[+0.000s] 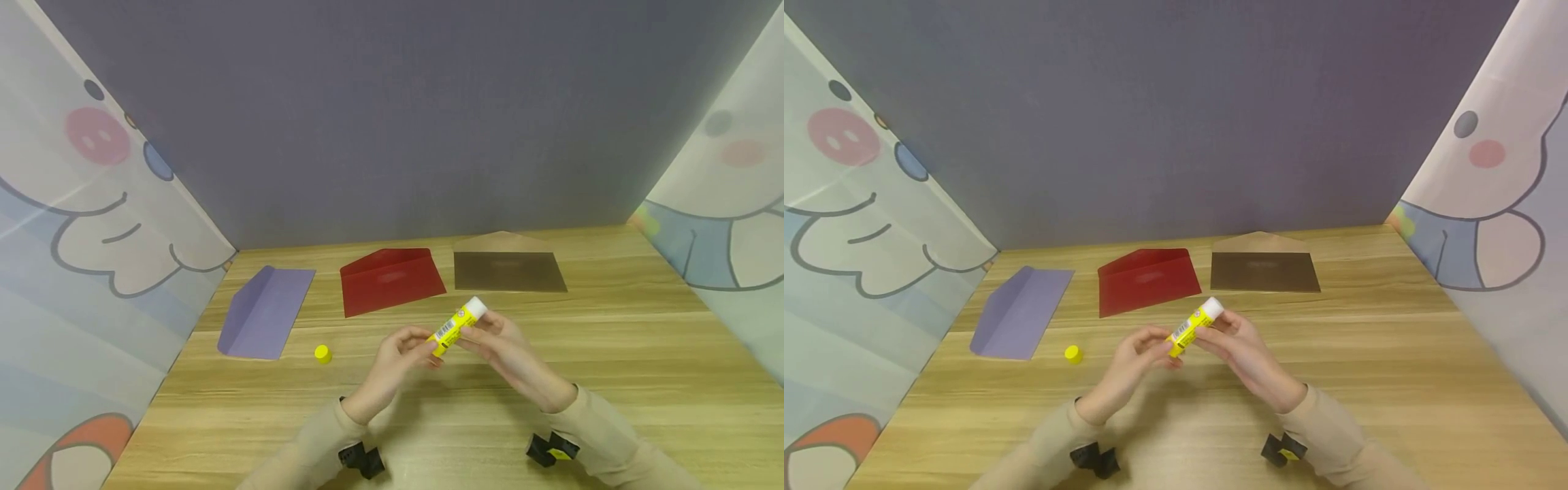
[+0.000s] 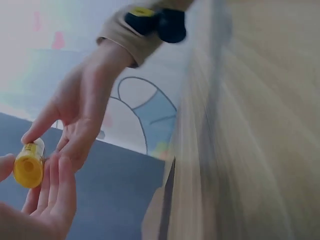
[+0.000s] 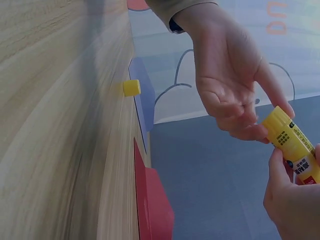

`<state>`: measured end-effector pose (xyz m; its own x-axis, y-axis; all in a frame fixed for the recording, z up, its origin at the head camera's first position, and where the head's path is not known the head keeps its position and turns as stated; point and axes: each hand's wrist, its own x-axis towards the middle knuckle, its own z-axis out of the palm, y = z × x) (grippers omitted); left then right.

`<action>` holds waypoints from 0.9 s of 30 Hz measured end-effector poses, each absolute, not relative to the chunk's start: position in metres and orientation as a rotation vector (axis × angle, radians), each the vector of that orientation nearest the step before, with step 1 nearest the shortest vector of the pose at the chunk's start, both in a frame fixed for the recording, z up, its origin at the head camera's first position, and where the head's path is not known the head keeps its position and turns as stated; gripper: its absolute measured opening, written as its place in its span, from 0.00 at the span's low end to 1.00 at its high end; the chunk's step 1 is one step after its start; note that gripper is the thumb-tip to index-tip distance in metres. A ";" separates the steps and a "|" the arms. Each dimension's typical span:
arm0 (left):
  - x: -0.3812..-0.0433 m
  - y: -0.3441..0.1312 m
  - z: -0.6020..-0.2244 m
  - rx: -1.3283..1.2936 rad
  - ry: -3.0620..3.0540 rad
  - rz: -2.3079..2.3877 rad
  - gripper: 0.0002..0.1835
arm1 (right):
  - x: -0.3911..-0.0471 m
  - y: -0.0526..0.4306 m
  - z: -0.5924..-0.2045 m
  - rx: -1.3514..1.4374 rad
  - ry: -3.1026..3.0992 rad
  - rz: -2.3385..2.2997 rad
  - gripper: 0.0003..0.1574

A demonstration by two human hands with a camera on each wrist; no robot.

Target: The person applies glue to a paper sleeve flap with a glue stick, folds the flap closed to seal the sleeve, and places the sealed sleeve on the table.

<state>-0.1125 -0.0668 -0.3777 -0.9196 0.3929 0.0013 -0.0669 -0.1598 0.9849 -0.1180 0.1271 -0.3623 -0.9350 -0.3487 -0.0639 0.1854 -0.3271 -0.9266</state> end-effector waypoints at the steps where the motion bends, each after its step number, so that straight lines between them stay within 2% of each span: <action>1: -0.113 -0.068 -0.378 0.359 1.734 2.156 0.16 | -0.118 0.127 -0.363 -0.218 1.581 -2.311 0.18; 7: -0.114 -0.071 -0.378 0.322 1.333 2.154 0.10 | -0.118 0.129 -0.363 -0.261 1.574 -2.302 0.18; 12: -0.114 -0.071 -0.377 0.308 1.186 2.162 0.10 | -0.118 0.129 -0.363 -0.281 1.571 -2.293 0.20; 17: -0.113 -0.070 -0.376 0.299 1.256 2.164 0.08 | -0.118 0.128 -0.364 -0.264 1.579 -2.279 0.15; 23: -0.111 -0.067 -0.375 0.311 1.421 2.195 0.05 | -0.115 0.127 -0.363 -0.243 1.584 -2.290 0.14; 27: -0.108 -0.065 -0.374 0.356 1.621 2.208 0.09 | -0.114 0.126 -0.362 -0.255 1.561 -2.309 0.14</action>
<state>-0.1078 -0.0651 -0.3735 -0.8970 0.4417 -0.0185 -0.1500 -0.2648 0.9526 -0.1140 0.1264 -0.3615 -0.9257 -0.3760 -0.0413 0.1783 -0.3375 -0.9243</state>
